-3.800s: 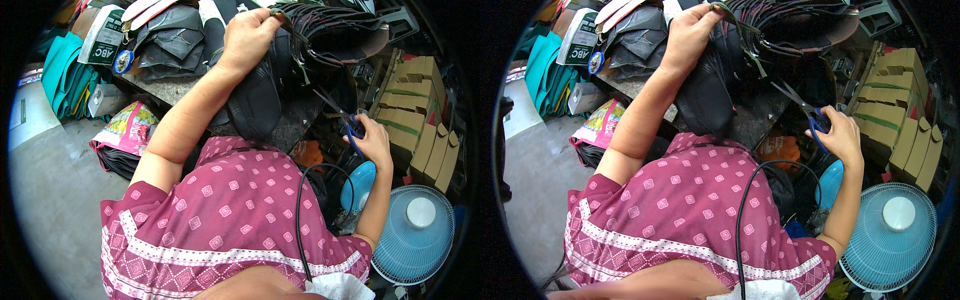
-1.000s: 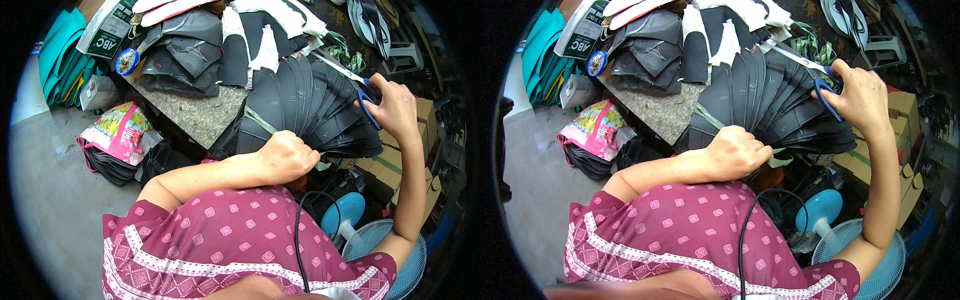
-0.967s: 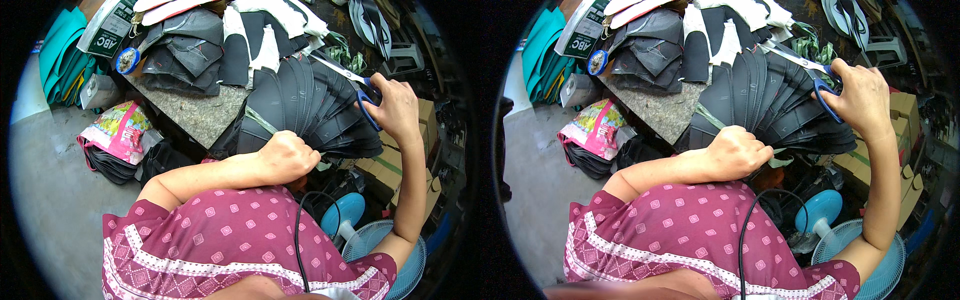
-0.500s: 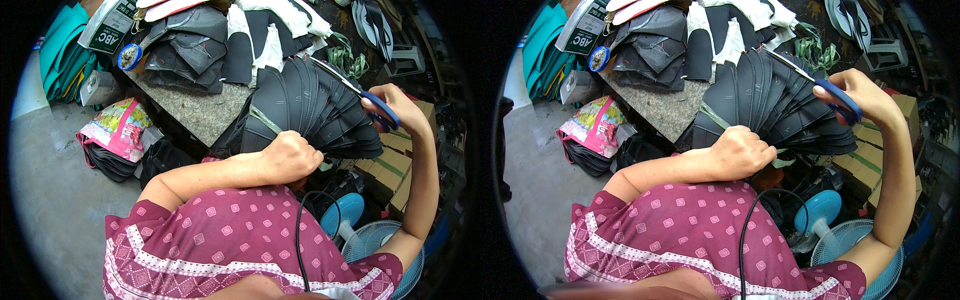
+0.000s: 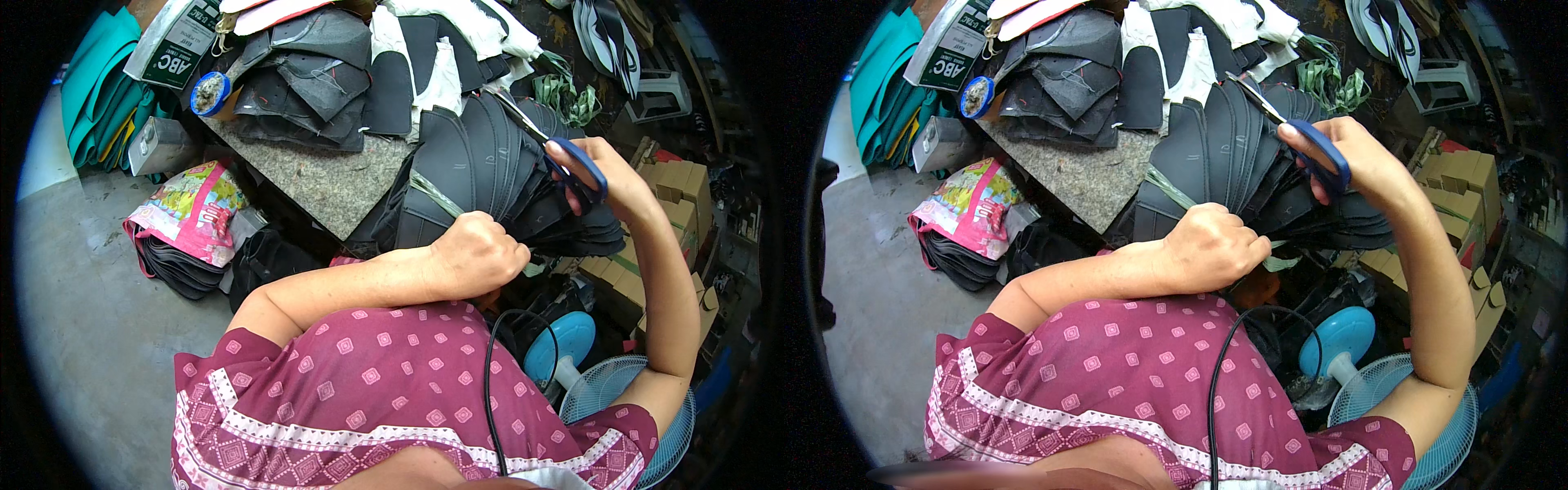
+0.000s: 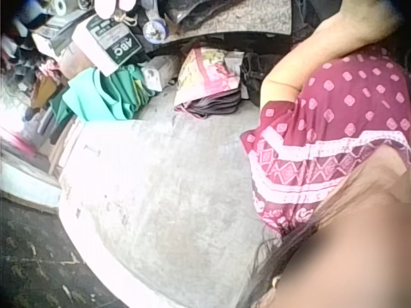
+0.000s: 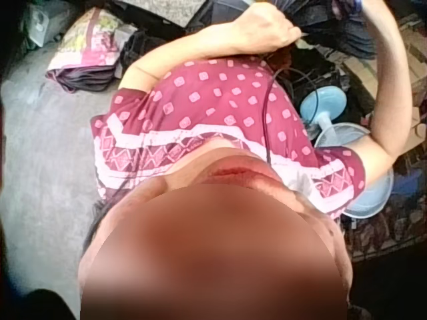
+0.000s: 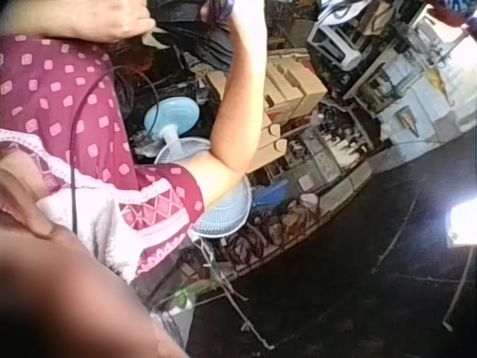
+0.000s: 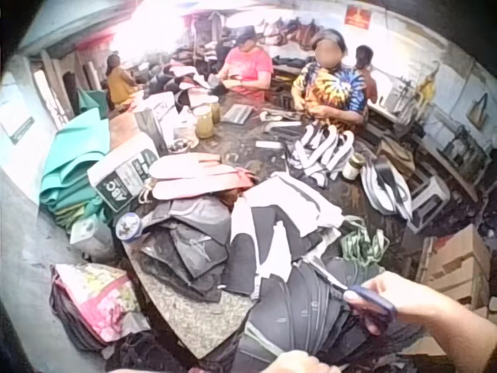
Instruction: The person ties a stack of black rubber sheets with a green strap using scissors to trim excess. Then the person wraps a white cloth around a black insole and ties it with the same green strap.
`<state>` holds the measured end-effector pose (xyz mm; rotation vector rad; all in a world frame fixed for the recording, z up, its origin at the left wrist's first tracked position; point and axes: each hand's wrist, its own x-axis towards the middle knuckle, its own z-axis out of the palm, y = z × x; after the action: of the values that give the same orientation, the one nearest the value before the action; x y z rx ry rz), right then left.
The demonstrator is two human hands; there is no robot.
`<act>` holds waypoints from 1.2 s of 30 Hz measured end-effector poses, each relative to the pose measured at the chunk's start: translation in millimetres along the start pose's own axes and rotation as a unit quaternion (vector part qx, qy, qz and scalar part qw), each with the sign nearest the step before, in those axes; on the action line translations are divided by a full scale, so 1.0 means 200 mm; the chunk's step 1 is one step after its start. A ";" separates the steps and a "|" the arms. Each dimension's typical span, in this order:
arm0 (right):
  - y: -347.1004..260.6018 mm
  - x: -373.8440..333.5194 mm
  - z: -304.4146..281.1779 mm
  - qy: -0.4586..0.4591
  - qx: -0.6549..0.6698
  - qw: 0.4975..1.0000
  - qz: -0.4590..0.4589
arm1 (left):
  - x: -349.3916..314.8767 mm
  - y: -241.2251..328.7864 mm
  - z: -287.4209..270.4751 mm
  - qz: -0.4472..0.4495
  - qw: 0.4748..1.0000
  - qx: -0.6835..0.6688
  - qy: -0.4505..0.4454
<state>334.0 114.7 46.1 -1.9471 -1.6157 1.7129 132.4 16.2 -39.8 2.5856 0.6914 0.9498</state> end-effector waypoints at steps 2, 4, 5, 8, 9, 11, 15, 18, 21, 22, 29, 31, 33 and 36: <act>0.00 -0.01 0.01 0.009 -0.014 1.000 -0.015 | 0.00 0.00 0.00 -0.005 1.000 -0.005 0.000; 0.00 -0.02 0.00 0.035 -0.068 0.997 -0.014 | 0.00 0.00 0.00 0.000 1.000 -0.004 -0.007; 0.00 -0.03 0.00 0.069 -0.104 0.992 -0.003 | 0.00 0.01 0.00 0.004 1.000 -0.005 -0.008; 0.00 -0.03 -0.01 0.022 -0.090 0.996 -0.014 | 0.00 0.01 0.00 0.000 1.000 -0.009 -0.007; 0.00 -0.03 -0.01 0.025 -0.073 0.997 -0.002 | 0.00 0.01 0.00 0.001 1.000 -0.010 -0.008; 0.01 -0.02 -0.01 0.004 -0.026 1.000 0.010 | 0.00 0.00 0.00 -0.001 1.000 -0.012 -0.007; 0.02 0.00 -0.01 0.016 -0.028 0.999 -0.008 | 0.00 0.00 0.01 0.001 1.000 -0.014 -0.003; 0.02 0.01 0.00 0.022 -0.023 0.999 -0.023 | 0.00 0.00 0.00 0.000 1.000 -0.015 -0.001; 0.02 0.00 0.00 0.014 -0.053 0.998 -0.014 | 0.00 0.00 0.00 0.003 1.000 -0.007 -0.005; 0.02 0.00 -0.01 0.004 -0.053 0.999 -0.007 | 0.00 0.01 0.00 0.004 1.000 -0.003 -0.005; -0.02 -0.03 -0.12 0.008 -0.076 0.997 0.023 | -0.02 0.04 0.04 0.011 1.000 0.000 0.000; -0.05 -0.02 -0.14 0.075 -0.158 0.984 0.019 | -0.02 0.05 0.05 0.017 1.000 0.020 -0.002; -0.08 -0.03 -0.15 0.155 -0.268 0.950 -0.046 | -0.03 0.05 0.07 0.020 0.999 0.028 -0.005; -0.12 -0.09 -0.18 0.142 -0.273 0.949 -0.066 | -0.03 0.05 0.08 0.020 0.999 0.042 -0.014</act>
<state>350.2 131.5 86.9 -2.1045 -2.1983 0.9347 141.6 2.3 -50.3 2.6897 0.6884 0.9138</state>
